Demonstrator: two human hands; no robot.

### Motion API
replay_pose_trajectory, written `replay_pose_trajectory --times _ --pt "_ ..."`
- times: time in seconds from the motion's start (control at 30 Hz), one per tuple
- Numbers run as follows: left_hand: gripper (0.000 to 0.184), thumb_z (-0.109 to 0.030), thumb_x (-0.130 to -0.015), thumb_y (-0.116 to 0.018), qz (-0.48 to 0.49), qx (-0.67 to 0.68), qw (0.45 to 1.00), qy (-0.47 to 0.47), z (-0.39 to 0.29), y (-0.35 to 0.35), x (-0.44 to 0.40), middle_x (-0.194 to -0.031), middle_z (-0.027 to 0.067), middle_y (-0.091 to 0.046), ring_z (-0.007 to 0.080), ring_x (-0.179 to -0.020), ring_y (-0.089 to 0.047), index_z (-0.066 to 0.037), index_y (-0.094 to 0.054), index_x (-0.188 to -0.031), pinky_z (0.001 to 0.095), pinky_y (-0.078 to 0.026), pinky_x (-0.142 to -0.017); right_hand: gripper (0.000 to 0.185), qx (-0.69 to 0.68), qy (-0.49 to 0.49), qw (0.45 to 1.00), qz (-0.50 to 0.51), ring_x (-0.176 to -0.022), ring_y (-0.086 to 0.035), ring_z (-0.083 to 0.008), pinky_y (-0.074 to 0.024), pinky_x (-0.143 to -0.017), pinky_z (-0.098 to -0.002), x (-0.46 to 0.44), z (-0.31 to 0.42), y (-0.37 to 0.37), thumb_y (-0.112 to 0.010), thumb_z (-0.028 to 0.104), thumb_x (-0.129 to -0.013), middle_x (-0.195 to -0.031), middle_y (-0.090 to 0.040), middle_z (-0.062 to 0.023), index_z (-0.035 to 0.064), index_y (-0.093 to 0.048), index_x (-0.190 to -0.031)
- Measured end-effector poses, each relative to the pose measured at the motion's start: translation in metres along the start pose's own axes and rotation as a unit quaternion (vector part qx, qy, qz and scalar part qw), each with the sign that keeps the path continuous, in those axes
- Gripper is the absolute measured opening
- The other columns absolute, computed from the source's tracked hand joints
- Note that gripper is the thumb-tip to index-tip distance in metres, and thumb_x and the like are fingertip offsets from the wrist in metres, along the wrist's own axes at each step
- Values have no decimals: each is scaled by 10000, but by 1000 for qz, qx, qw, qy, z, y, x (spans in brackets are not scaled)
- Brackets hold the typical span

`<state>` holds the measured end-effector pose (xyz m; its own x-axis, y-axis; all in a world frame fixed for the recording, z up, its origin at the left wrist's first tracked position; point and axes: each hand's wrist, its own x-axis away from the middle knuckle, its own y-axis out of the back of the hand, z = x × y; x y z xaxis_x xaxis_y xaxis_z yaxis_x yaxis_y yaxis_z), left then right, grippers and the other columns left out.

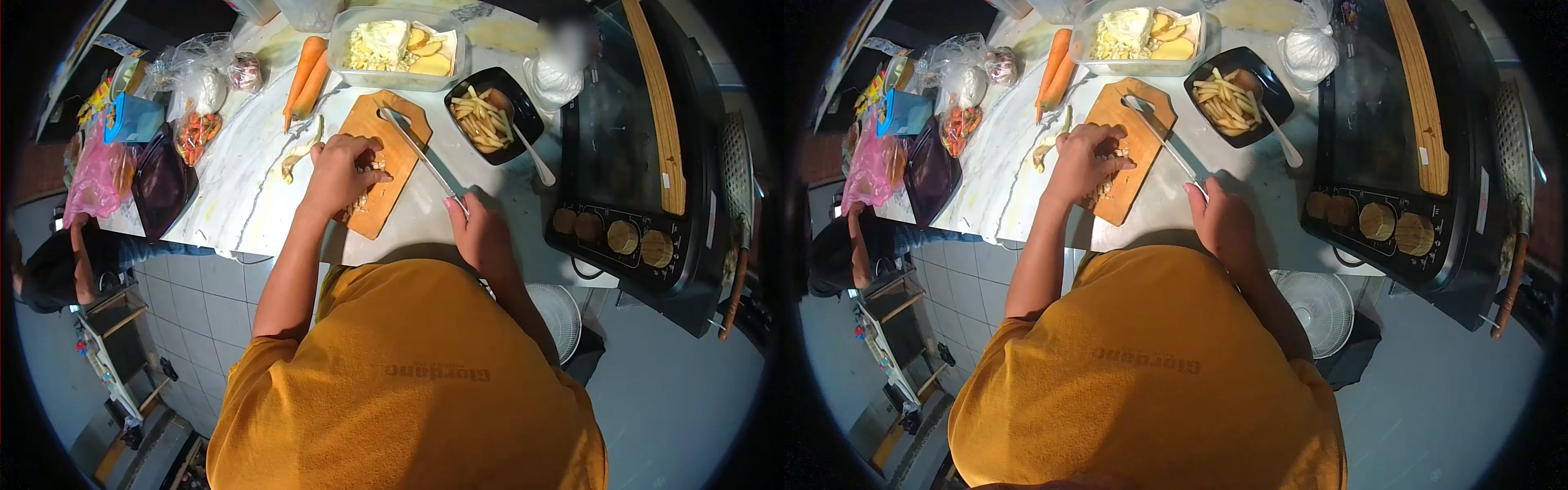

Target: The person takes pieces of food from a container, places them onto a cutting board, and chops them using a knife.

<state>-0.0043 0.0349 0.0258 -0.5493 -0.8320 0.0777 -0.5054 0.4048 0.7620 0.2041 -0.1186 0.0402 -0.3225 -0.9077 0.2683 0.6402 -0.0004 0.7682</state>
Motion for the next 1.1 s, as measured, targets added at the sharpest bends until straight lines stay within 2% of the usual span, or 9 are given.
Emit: replay_pose_trajectory --times 0.07,0.37,0.5,0.57,0.7,1.0,1.07,1.1 --pt "406 -310 -681 -863 -9 -19 1000 15 -2 -1 -1 -778 2 -669 219 -917 -585 -136 -718 -1018 394 -310 -850 344 10 31 999 -34 -678 -636 -452 -490 -602 -532 0 -5 -3 -600 371 -965 -678 -645 -209 48 -578 -848" --pt "290 -298 -718 -860 -59 -2 998 32 -1 -13 -1 -777 10 -703 194 -769 -646 -120 -758 -922 392 -318 -844 347 2 20 1000 -24 -687 -644 -445 -496 -606 -522 0 -4 1 -594 376 -970 -701 -657 -200 47 -586 -857" --pt "252 -303 -732 -850 -58 -7 997 47 -2 -15 -2 -766 6 -698 190 -778 -647 -144 -762 -907 397 -326 -832 349 4 15 1000 -20 -689 -642 -447 -496 -608 -523 3 -2 0 -592 377 -972 -699 -656 -199 47 -586 -858" --pt "171 -294 -746 -825 -60 0 996 66 -3 -16 -3 -743 0 -686 220 -860 -609 -174 -764 -850 405 -346 -841 350 1 21 1000 -18 -693 -644 -446 -498 -607 -521 3 -1 1 -592 379 -972 -697 -655 -201 48 -586 -860" --pt "136 -292 -767 -809 -58 -17 996 65 -7 -15 -3 -743 4 -686 223 -866 -609 -180 -760 -825 408 -349 -842 349 5 20 1000 -16 -690 -644 -445 -498 -606 -519 2 -3 0 -592 379 -972 -695 -654 -203 49 -585 -859" --pt "76 -227 -839 -740 -50 -53 997 32 -5 -16 -6 -761 24 -682 248 -931 -590 -153 -743 -823 411 -326 -873 330 -5 51 998 -48 -683 -645 -442 -496 -595 -518 4 -6 2 -595 359 -974 -690 -652 -209 49 -581 -862" --pt "96 -201 -872 -725 -29 -89 995 27 -5 -10 -7 -771 25 -687 192 -868 -611 -105 -723 -874 398 -367 -872 329 4 42 998 -44 -681 -646 -441 -497 -592 -515 5 -7 2 -594 357 -975 -693 -653 -210 49 -584 -860" --pt "96 -201 -872 -725 -29 -89 995 26 -1 -6 -10 -771 25 -687 192 -868 -611 -105 -723 -874 398 -367 -872 329 3 41 998 -45 -681 -646 -441 -497 -592 -515 4 -8 3 -594 357 -975 -693 -653 -210 49 -584 -860"
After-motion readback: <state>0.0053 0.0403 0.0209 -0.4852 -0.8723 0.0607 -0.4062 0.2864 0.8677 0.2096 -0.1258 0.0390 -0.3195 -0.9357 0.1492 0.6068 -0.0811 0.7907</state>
